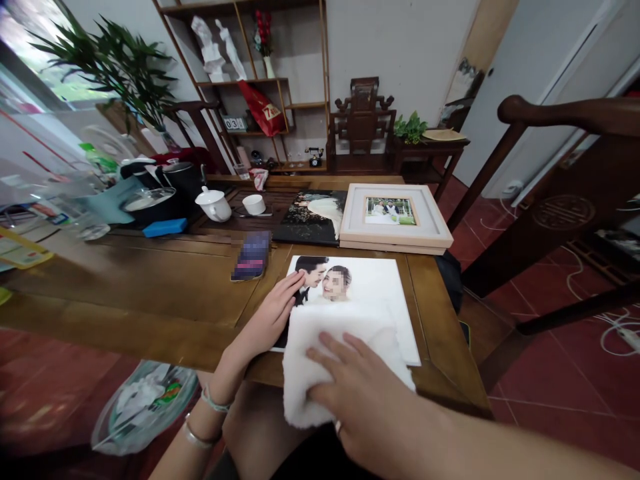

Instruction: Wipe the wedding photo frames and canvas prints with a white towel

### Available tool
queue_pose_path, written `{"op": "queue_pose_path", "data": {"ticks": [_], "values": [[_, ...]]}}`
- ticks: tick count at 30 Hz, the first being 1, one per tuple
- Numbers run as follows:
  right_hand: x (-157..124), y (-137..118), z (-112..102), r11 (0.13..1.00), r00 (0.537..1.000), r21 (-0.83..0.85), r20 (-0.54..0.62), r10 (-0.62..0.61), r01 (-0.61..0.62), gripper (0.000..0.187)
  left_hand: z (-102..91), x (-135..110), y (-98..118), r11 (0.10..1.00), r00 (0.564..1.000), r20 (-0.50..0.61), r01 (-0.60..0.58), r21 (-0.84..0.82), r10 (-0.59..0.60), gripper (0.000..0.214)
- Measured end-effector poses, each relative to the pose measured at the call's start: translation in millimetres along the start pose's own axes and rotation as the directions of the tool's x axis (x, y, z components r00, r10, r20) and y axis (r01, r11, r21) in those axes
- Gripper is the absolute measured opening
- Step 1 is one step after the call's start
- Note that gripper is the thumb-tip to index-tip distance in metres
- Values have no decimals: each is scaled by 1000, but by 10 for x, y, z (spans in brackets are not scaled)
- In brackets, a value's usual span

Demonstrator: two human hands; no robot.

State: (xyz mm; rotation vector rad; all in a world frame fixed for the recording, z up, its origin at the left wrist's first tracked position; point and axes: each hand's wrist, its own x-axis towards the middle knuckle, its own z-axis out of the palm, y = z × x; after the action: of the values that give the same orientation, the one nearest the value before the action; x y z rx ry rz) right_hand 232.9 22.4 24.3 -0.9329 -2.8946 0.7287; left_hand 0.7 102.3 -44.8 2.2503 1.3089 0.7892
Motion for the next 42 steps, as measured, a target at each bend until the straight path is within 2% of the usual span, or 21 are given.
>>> {"op": "queue_pose_path", "data": {"ticks": [4, 7, 10, 12, 14, 18, 20, 23, 28, 31, 34, 39, 42], "values": [[285, 451, -156, 992, 988, -105, -145, 57, -73, 60, 10, -9, -13, 1000, 1000, -2, 9, 0, -9, 45], [558, 807, -274, 964, 961, -204, -251, 118, -172, 58, 13, -14, -10, 1000, 1000, -10, 10, 1, -10, 46], [690, 913, -332, 945, 949, -246, -279, 145, -217, 55, 14, -12, -7, 1000, 1000, -19, 10, -4, -10, 46], [659, 811, -298, 939, 957, -261, -243, 161, -224, 58, 14, -9, -7, 1000, 1000, -22, 8, -2, -8, 46], [540, 604, -194, 945, 972, -263, -180, 152, -197, 60, 11, -6, -5, 1000, 1000, -18, 7, 3, -7, 46], [199, 133, 98, 975, 997, -216, -67, 39, -52, 51, 1, -5, 4, 1000, 1000, -1, 20, 13, -20, 46], [97, 4, 173, 980, 999, -196, -48, 4, -13, 47, -2, -6, 8, 999, 1000, 4, 28, 17, -28, 46], [146, 40, 116, 975, 997, -216, -66, 35, -48, 48, 0, -10, 3, 1000, 1000, 0, 19, 14, -19, 46], [570, 428, -192, 920, 969, -319, -161, 186, -229, 52, 16, -11, -19, 1000, 1000, -18, -2, 5, 2, 45], [737, 500, -232, 881, 953, -376, -199, 227, -288, 51, 17, -7, -14, 1000, 1000, -24, 6, 6, -6, 44], [703, 287, -51, 856, 955, -444, -242, 170, -265, 38, 3, -4, 8, 1000, 1000, -10, 19, -1, -19, 44], [397, -256, 381, 882, 972, -458, -234, -4, -106, 25, -12, 3, 22, 1000, 1000, 2, 23, 8, -23, 45], [299, -268, 369, 922, 979, -385, -202, -35, -47, 22, -2, 1, 3, 1000, 1000, -10, 6, 12, -6, 45]]}}
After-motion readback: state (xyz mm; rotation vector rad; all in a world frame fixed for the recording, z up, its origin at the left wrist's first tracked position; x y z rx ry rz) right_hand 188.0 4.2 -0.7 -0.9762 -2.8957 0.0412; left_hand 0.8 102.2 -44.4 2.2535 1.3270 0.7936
